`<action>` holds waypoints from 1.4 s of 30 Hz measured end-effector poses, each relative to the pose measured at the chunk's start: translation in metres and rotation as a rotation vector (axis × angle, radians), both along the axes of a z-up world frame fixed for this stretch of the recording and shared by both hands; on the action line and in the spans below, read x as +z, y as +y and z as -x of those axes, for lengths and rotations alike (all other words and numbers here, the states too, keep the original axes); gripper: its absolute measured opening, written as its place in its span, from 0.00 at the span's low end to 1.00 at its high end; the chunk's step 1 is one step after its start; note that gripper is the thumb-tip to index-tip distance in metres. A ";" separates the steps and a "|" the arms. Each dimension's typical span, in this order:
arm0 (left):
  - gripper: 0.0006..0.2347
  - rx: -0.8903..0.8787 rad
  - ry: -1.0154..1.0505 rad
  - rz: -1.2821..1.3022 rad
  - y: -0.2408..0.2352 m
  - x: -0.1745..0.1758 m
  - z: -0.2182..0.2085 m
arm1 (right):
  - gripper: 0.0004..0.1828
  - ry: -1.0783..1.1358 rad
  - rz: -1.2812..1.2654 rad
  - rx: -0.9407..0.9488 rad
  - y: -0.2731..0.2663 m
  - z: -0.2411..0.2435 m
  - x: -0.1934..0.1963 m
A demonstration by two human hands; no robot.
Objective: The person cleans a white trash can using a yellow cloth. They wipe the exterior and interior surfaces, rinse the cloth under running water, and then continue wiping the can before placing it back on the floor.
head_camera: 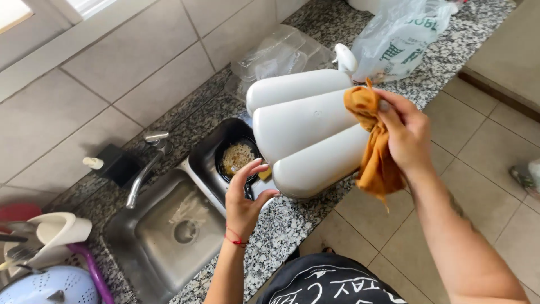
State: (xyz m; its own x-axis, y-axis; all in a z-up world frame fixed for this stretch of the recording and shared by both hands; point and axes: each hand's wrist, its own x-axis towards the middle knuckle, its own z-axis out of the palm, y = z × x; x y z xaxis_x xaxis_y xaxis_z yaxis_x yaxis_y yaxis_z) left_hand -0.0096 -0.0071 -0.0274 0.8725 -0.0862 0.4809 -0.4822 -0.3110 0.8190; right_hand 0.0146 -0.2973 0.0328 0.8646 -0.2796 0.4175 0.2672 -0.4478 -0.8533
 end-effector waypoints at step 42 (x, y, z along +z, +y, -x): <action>0.18 -0.165 0.203 0.068 0.008 0.031 -0.102 | 0.19 -0.099 -0.141 -0.003 0.036 0.110 -0.059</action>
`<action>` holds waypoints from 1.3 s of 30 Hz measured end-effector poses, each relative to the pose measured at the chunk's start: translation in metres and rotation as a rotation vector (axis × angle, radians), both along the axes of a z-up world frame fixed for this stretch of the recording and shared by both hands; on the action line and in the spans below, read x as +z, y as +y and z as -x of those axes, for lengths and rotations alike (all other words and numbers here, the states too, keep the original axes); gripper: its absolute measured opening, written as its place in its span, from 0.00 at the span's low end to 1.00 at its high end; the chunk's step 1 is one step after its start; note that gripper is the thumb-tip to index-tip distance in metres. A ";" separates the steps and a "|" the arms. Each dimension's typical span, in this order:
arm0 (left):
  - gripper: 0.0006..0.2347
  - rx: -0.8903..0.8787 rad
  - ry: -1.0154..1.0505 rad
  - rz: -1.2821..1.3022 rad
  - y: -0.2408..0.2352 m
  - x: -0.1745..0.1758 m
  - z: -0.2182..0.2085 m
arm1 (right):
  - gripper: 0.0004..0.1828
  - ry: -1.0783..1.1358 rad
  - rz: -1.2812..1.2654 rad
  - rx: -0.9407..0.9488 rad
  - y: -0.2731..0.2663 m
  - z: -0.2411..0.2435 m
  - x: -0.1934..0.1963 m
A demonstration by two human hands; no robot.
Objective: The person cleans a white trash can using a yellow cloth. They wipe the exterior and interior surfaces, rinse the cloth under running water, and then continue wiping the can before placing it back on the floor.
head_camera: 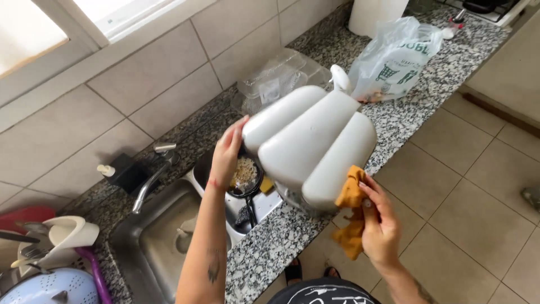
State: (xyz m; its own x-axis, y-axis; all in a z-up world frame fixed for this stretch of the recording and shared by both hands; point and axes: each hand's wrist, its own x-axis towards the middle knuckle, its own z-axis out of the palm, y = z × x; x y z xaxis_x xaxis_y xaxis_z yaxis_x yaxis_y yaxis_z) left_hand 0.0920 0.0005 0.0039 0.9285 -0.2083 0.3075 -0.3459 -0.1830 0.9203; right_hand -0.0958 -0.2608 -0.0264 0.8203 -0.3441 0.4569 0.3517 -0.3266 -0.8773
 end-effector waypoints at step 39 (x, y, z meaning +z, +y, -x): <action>0.20 0.285 -1.453 -0.680 -0.061 0.101 0.093 | 0.21 -0.345 0.308 0.142 -0.014 -0.047 0.108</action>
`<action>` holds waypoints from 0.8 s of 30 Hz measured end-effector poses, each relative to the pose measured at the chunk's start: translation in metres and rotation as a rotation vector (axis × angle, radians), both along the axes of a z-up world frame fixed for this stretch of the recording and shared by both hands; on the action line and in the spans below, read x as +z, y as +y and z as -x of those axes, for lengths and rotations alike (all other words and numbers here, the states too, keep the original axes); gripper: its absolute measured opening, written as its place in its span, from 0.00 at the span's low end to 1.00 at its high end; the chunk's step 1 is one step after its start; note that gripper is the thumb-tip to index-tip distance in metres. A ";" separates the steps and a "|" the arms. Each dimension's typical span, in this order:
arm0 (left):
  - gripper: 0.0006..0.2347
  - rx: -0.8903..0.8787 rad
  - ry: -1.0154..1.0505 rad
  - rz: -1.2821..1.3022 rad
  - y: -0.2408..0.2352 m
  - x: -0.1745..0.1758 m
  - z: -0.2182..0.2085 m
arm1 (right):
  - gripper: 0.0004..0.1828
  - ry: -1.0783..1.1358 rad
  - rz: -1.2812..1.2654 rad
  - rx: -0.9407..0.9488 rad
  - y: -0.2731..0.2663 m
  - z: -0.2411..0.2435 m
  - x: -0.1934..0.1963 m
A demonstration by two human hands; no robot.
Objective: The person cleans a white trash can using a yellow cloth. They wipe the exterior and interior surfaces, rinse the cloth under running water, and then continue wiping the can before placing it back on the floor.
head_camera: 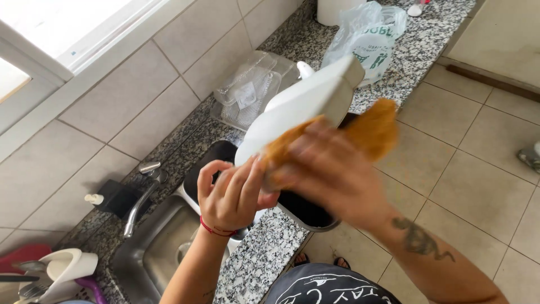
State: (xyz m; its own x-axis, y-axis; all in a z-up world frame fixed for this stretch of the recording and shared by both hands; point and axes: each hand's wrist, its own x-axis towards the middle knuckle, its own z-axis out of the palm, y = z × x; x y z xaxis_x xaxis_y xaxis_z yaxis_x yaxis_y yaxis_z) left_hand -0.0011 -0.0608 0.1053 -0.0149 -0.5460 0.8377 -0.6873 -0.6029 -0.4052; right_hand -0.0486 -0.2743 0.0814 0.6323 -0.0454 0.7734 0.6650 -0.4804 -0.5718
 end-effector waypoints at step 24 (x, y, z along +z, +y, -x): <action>0.22 -0.078 0.043 0.233 0.000 -0.022 0.012 | 0.20 -0.629 0.576 -0.197 -0.004 -0.024 -0.001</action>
State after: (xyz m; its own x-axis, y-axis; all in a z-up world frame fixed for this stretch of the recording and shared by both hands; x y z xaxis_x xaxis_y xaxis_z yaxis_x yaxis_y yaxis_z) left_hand -0.0135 -0.0609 0.0837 -0.0116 -0.3369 0.9415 -0.7491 -0.6208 -0.2313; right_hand -0.0244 -0.2788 0.0800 0.1022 0.3968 0.9122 0.6501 -0.7207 0.2407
